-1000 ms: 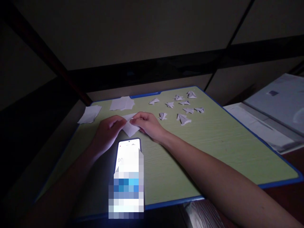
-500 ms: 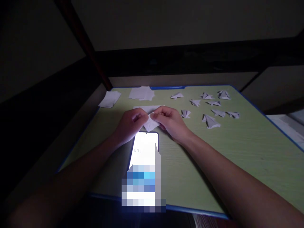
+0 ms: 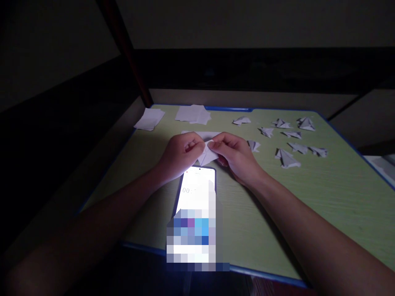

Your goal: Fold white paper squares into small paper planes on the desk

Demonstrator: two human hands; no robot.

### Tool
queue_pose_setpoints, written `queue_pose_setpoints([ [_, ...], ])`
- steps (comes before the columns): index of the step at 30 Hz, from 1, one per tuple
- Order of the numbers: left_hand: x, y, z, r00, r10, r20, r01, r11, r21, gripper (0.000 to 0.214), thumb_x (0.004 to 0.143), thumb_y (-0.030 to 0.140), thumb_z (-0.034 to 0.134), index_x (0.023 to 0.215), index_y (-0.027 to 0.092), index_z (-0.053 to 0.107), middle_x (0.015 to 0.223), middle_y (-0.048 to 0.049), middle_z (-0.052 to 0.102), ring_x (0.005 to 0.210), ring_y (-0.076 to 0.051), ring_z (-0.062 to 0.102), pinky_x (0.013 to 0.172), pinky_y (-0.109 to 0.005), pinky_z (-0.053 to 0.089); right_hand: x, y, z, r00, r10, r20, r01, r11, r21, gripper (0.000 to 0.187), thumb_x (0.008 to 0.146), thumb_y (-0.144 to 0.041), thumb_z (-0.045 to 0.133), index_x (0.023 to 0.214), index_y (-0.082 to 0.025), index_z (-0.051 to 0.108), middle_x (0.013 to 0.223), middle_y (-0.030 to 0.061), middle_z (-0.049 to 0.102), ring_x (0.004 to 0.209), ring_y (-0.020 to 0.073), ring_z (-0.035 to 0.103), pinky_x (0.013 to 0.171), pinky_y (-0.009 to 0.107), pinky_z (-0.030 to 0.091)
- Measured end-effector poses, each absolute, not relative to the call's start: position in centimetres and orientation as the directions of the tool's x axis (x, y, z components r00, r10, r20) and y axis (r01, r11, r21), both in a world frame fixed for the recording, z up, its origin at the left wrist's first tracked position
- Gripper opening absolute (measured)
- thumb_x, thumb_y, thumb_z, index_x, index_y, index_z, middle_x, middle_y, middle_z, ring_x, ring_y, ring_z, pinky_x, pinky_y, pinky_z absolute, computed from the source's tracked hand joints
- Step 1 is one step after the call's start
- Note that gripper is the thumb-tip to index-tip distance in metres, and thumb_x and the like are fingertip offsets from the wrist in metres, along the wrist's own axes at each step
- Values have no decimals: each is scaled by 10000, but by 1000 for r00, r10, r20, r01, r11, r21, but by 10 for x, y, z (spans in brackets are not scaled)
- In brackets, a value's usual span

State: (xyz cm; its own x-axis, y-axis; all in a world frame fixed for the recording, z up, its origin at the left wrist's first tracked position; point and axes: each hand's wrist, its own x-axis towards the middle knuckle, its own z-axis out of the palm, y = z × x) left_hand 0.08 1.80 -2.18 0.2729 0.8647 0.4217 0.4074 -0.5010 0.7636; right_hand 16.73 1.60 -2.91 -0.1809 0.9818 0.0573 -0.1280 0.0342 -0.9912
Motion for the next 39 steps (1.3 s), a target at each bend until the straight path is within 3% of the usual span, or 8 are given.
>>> queue_pose_setpoints([
  [21,-1,17,-16,231,899,372,438,-437,786,230,799,219,514,580,191,448,519,39,433,514,-104,391,511,-291,266,168,16,-28,-164,986,38,-191,6,-981,127,703,-261,742,638,-211,645,482,-47,475,410,74,353,424,275,165],
  [28,-2,17,-15,224,885,407,418,-465,780,269,808,264,535,567,193,439,520,34,425,527,-107,382,510,-287,267,168,17,-26,-178,984,20,-200,-17,-980,144,712,-264,748,641,-211,635,468,-40,469,408,83,351,416,276,172],
  [39,-4,21,-21,258,823,506,346,-568,747,154,737,186,501,584,182,477,512,41,452,488,-94,377,471,-253,259,168,18,-26,-195,981,21,-275,-34,-961,125,692,-236,751,634,-187,650,451,-51,480,384,60,366,393,248,166],
])
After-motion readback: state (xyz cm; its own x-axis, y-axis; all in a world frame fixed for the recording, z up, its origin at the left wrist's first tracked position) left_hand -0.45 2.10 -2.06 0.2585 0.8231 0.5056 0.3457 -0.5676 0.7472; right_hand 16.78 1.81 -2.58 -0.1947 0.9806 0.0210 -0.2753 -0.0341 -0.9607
